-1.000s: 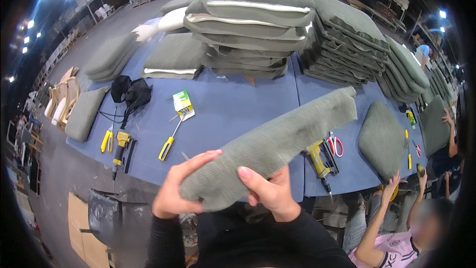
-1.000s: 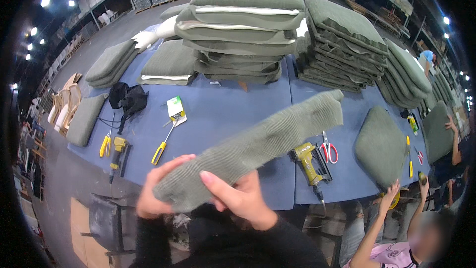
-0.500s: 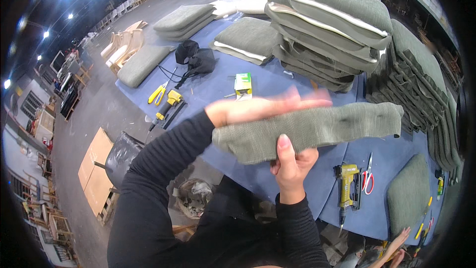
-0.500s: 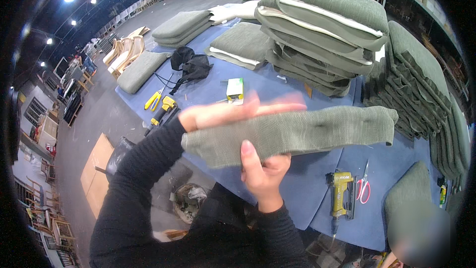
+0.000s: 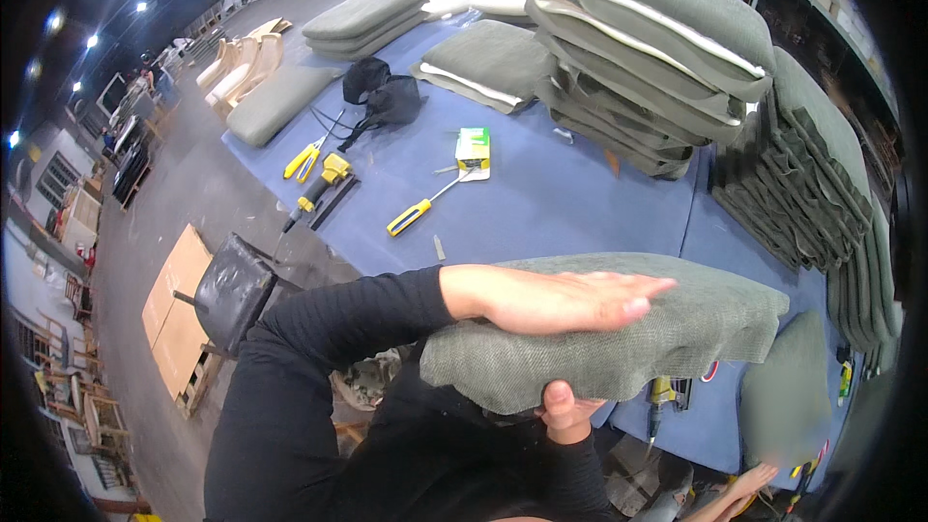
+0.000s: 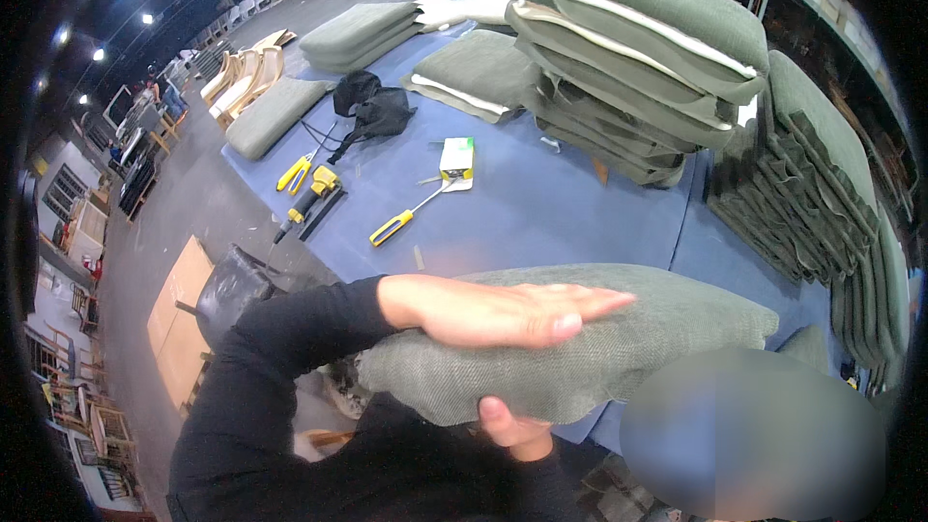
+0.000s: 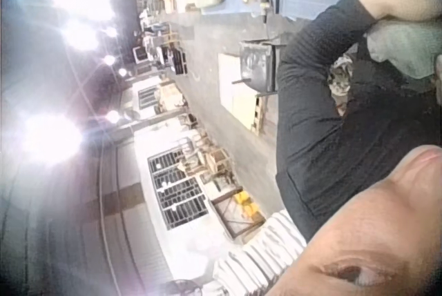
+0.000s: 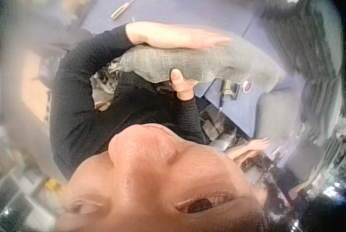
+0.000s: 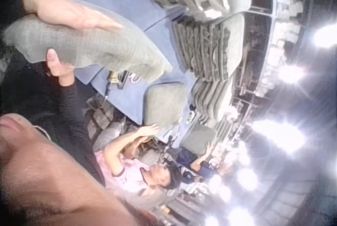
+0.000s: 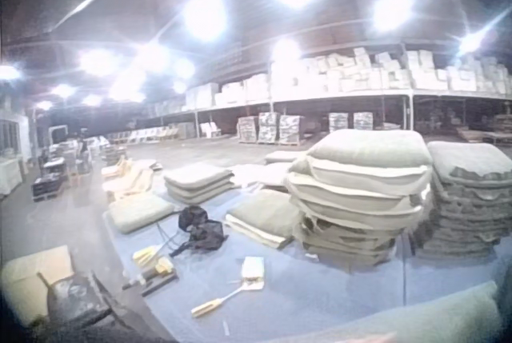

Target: The person staples fabric onto cushion foam using a yellow pneumatic staple gun. They repeatedly pull fabric taut, staple edges, and use a screwdriver to pry or adjust seams. The person handles multiple cushions, flipping and repositioning them on the table while coworkers work nearby.

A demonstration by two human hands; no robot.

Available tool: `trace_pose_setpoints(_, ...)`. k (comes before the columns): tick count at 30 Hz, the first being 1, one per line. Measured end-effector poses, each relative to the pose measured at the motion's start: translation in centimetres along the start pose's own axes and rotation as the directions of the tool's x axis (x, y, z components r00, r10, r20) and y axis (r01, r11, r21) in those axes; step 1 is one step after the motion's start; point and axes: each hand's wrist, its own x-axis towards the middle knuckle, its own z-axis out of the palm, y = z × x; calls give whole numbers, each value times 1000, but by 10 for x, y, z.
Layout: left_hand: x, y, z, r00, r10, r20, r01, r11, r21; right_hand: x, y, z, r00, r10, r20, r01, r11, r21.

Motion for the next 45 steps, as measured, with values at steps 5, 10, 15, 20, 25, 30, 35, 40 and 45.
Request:
trace_pose_setpoints(5,-16,40,-8,989,48,-137,-117,823,-556,16,9,6,986,-168,8,168,985,-29)
trace_pose_setpoints(10,-60,34,-27,977,-149,-150,161,984,73,13,7,11,997,-82,6,82,997,-2)
trace_pose_setpoints(15,-59,-46,2,929,-352,-118,355,935,9,-11,5,4,997,-50,-56,50,999,-2)
trace_pose_setpoints(20,-48,-36,42,934,-325,-145,346,927,148,-74,-8,-42,963,264,-63,-270,951,-148)
trace_pose_setpoints(25,-49,-32,63,888,-421,-186,457,856,242,-108,24,-88,963,189,194,-164,976,-141)
trace_pose_setpoints(30,-47,-30,61,893,-405,-197,443,867,227,-97,40,-80,986,-8,166,37,984,-173)
trace_pose_setpoints(35,-53,-41,52,920,-326,-218,371,905,208,-75,16,-53,994,16,104,-9,998,-68)
trace_pose_setpoints(40,-52,-35,45,928,-285,-239,330,927,176,-62,10,-38,997,-13,79,4,993,120)
trace_pose_setpoints(45,-54,2,-3,955,-240,-173,248,968,26,-14,-14,-9,993,72,90,-88,980,181)
